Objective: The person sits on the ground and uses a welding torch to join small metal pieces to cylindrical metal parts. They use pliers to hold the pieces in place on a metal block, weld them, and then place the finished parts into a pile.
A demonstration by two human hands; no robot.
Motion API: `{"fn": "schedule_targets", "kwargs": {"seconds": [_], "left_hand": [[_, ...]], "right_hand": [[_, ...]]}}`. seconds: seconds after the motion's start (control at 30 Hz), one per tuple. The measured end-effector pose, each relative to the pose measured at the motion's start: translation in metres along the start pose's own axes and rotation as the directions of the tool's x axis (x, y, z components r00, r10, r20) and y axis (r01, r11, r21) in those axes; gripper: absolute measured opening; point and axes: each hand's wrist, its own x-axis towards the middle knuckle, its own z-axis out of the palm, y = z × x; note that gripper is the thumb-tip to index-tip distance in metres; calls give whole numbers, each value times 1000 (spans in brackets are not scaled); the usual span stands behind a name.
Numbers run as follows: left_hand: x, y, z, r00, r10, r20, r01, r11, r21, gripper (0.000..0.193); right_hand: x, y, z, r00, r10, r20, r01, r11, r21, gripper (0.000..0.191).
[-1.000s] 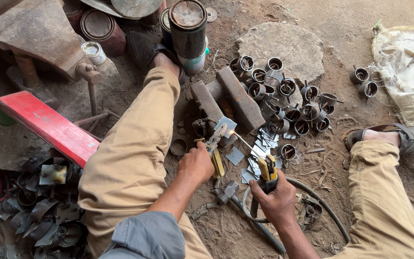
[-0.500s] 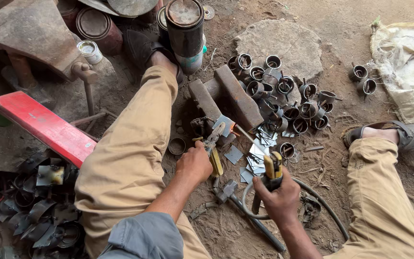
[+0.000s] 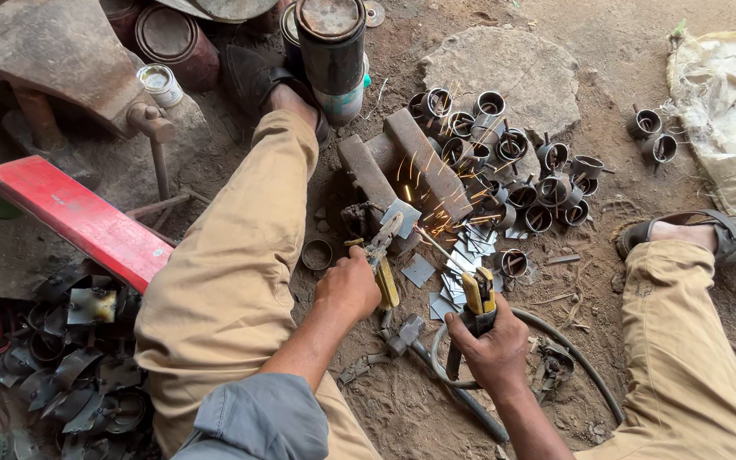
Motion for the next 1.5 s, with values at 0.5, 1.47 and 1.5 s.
{"fn": "schedule_targets", "kwargs": {"seconds": [0.5,1.47,1.5], "left_hand": [[4,-2,4,1000,-8,-3,8,999,-42,59],[11,-9,14,996,45,-79,-46,999,-13,49],[11,-9,14,997,37,-73,-39,999,-26,48]], "right_hand": [[1,13,0,984,11,-178,6,996,92,31],[-2,1,1,998,43,-35,-41,997,62,30],[-2,2,1,998,42,-39,-39,996,77,31]]}}
